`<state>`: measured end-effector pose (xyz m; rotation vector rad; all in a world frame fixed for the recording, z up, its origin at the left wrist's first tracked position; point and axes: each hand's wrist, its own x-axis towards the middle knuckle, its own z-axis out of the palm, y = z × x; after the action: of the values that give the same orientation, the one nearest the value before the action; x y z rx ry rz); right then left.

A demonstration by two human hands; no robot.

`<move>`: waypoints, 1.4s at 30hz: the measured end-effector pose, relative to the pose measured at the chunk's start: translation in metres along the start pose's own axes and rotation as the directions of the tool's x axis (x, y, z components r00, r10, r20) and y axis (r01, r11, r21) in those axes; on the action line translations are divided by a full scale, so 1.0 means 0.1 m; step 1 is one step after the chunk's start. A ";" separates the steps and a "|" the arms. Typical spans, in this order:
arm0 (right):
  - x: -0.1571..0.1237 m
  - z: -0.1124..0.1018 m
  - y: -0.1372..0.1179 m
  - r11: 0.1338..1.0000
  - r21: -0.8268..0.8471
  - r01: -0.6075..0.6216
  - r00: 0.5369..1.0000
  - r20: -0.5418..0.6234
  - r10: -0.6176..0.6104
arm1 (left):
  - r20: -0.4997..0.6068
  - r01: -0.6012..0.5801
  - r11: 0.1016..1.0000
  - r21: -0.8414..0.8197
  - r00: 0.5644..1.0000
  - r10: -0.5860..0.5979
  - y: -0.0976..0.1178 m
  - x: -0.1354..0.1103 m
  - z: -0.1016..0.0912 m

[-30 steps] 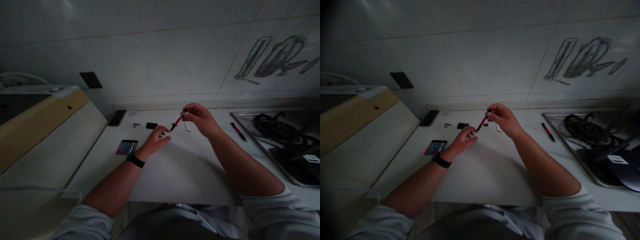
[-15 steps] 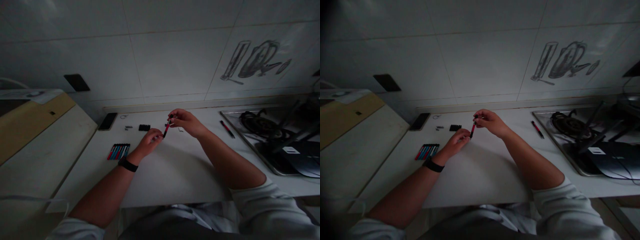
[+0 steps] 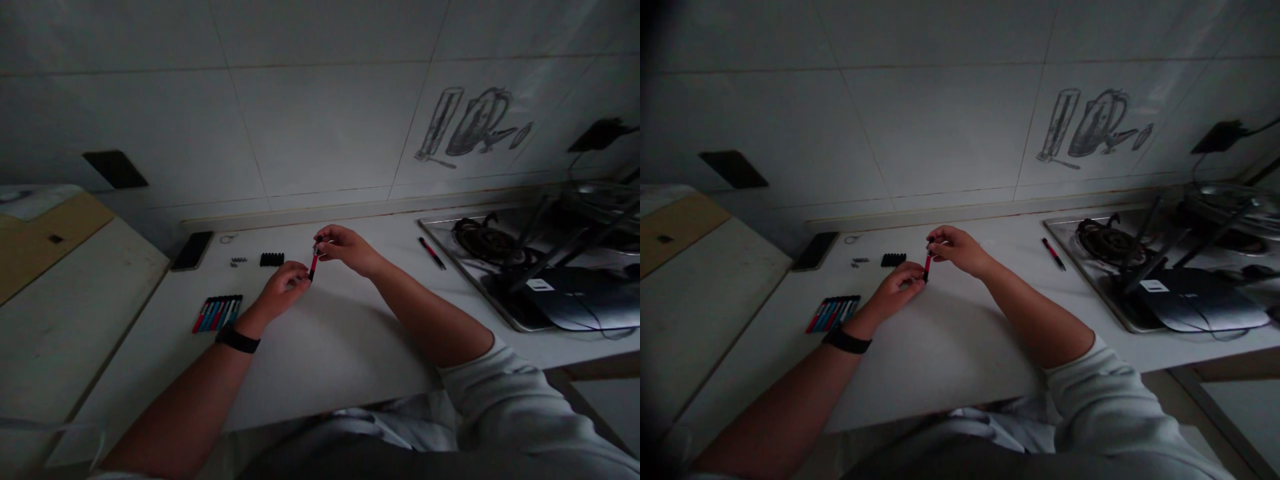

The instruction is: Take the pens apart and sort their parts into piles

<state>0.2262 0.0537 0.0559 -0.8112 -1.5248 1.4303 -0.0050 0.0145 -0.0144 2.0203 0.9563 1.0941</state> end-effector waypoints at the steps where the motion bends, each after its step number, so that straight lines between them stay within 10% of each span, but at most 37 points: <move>1: 0.00 -0.02 -0.03 1.000 -0.003 0.013 1.000 -0.007 -0.013 | 0.012 -0.007 1.000 0.005 1.000 0.007 0.00 0.00 0.00; 6: 0.00 -0.36 -0.31 0.978 -0.151 0.147 0.972 -0.159 -0.171 | 0.066 -0.039 0.992 0.120 0.997 0.031 -0.01 -0.03 -0.02; 11: -0.10 -1.01 -0.65 0.849 -0.487 0.204 0.847 -0.346 -0.403 | 0.090 -0.070 0.981 0.182 0.994 0.055 -0.02 -0.03 -0.02; 17: -0.45 -1.71 -0.52 0.630 -0.771 -0.095 0.709 -0.496 -0.501 | 0.099 -0.079 0.978 0.193 0.993 0.061 -0.01 -0.03 -0.02; 26: -0.78 -2.19 0.24 0.230 -0.796 -0.561 0.777 -0.601 -0.187 | 0.109 -0.034 0.978 0.206 0.994 0.011 0.00 -0.04 -0.01; 34: -0.71 -2.24 0.33 -0.027 -0.791 -0.611 0.787 -0.603 -0.129 | 0.112 -0.041 0.978 0.206 0.994 0.019 0.02 -0.04 -0.01; 42: -0.77 -2.32 0.43 -0.080 -0.783 -0.616 0.784 -0.601 -0.153 | 0.126 -0.041 0.977 0.208 0.992 0.015 0.00 -0.03 -0.01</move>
<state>0.4633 0.0877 -0.0072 -2.3119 -1.8086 -0.2522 -0.0072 0.0119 -0.0150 2.2498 1.0178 0.9006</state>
